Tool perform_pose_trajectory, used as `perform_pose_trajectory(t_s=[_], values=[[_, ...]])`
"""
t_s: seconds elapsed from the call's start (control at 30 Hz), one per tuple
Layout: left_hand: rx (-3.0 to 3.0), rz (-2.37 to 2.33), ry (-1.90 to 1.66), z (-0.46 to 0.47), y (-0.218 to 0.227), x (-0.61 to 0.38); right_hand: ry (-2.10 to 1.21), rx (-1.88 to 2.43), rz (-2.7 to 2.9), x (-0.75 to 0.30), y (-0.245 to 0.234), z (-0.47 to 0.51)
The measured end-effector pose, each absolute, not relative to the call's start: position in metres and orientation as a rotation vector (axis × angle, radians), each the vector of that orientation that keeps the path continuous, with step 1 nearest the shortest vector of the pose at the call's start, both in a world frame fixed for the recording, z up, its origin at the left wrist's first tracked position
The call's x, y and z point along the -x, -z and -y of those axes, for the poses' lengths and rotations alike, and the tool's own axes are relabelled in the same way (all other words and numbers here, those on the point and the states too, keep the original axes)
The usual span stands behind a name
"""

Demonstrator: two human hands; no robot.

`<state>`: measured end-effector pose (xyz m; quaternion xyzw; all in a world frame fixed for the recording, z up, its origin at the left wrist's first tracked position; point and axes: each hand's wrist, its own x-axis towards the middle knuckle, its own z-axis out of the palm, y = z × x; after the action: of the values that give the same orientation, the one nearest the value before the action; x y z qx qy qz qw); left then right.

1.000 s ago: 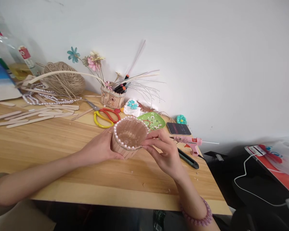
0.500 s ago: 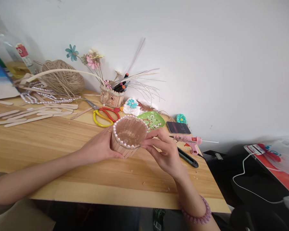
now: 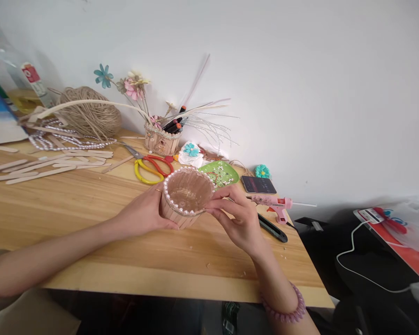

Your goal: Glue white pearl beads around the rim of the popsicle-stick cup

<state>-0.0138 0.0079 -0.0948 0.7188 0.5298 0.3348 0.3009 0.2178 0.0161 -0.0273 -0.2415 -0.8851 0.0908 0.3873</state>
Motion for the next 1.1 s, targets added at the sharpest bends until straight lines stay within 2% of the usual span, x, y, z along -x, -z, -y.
perform_pose_trajectory(t_s=[0.7, 0.93, 1.1], values=[[-1.927, -1.402, -0.904, -0.009, 0.1, 0.016, -0.129, 0.63, 2.177, -0.22, 0.025, -0.013], [-1.928, -1.419, -0.864, -0.01, 0.105, 0.019, -0.176, 0.807, 1.763, -0.242, 0.012, -0.004], [-1.914, -1.448, -0.881, -0.01, 0.106, 0.018, 0.032, 1.052, 1.437, -0.301, 0.019, 0.019]])
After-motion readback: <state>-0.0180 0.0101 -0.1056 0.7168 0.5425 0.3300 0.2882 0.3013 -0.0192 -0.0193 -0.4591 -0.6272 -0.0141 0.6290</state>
